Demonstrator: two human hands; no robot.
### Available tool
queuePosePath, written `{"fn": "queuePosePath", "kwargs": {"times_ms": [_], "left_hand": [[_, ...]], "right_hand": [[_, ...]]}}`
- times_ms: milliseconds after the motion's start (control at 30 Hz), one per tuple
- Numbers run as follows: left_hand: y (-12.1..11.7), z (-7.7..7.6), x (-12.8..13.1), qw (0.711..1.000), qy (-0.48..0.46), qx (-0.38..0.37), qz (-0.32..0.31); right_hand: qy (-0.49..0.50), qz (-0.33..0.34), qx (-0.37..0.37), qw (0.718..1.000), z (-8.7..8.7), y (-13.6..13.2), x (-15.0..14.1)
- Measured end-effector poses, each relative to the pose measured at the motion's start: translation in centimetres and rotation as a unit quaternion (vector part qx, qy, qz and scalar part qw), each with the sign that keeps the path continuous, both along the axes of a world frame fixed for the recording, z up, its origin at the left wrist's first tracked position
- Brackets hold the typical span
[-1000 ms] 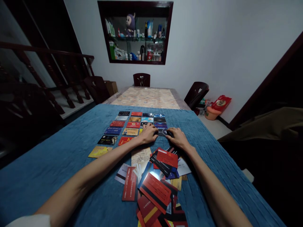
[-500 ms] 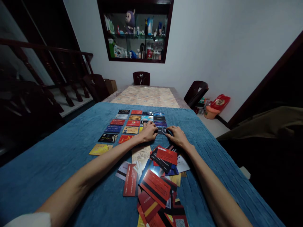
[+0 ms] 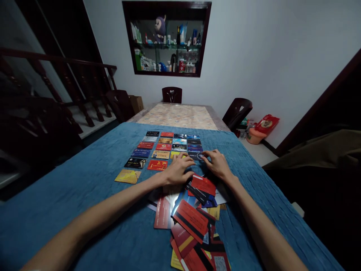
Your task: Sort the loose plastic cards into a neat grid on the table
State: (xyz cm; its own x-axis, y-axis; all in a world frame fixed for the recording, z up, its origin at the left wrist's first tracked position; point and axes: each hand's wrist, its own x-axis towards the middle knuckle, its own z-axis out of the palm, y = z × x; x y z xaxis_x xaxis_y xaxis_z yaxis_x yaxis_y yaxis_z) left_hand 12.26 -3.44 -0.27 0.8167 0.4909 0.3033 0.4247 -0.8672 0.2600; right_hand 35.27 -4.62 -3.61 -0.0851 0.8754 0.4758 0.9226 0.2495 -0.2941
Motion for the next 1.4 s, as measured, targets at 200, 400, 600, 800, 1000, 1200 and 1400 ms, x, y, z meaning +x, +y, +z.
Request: {"fn": "queuePosePath", "kwargs": {"times_ms": [200, 400, 600, 800, 1000, 1200, 1400], "left_hand": [[-2.6, -0.2, -1.1, 0.999, 0.014, -0.021, -0.046], [-3.5, -0.6, -1.6, 0.998, 0.024, -0.028, -0.060], [-3.4, -1.2, -1.9, 0.997, 0.011, -0.029, -0.075], [-3.5, -1.3, -2.0, 0.996, 0.007, -0.030, -0.082], [-3.4, -1.3, -2.1, 0.995, 0.014, -0.024, -0.097], [-3.7, -1.2, -2.1, 0.991, 0.033, 0.053, -0.119], [-3.5, -1.4, -2.1, 0.984, 0.038, 0.096, -0.146]], "right_hand": [[-0.003, 0.040, 0.013, 0.999, 1.3, -3.4, -1.4], [-0.030, 0.073, -0.008, 0.997, 1.8, -7.4, -2.1], [-0.036, 0.090, -0.052, 0.994, 1.3, -9.9, -2.3], [-0.054, 0.133, -0.109, 0.984, 1.5, -10.8, -2.4], [-0.056, 0.138, -0.129, 0.980, 1.5, -11.1, -1.6], [-0.056, 0.146, -0.139, 0.978, 2.1, -11.3, -1.9], [-0.053, 0.151, -0.149, 0.976, 2.1, -11.4, -2.2]]}}
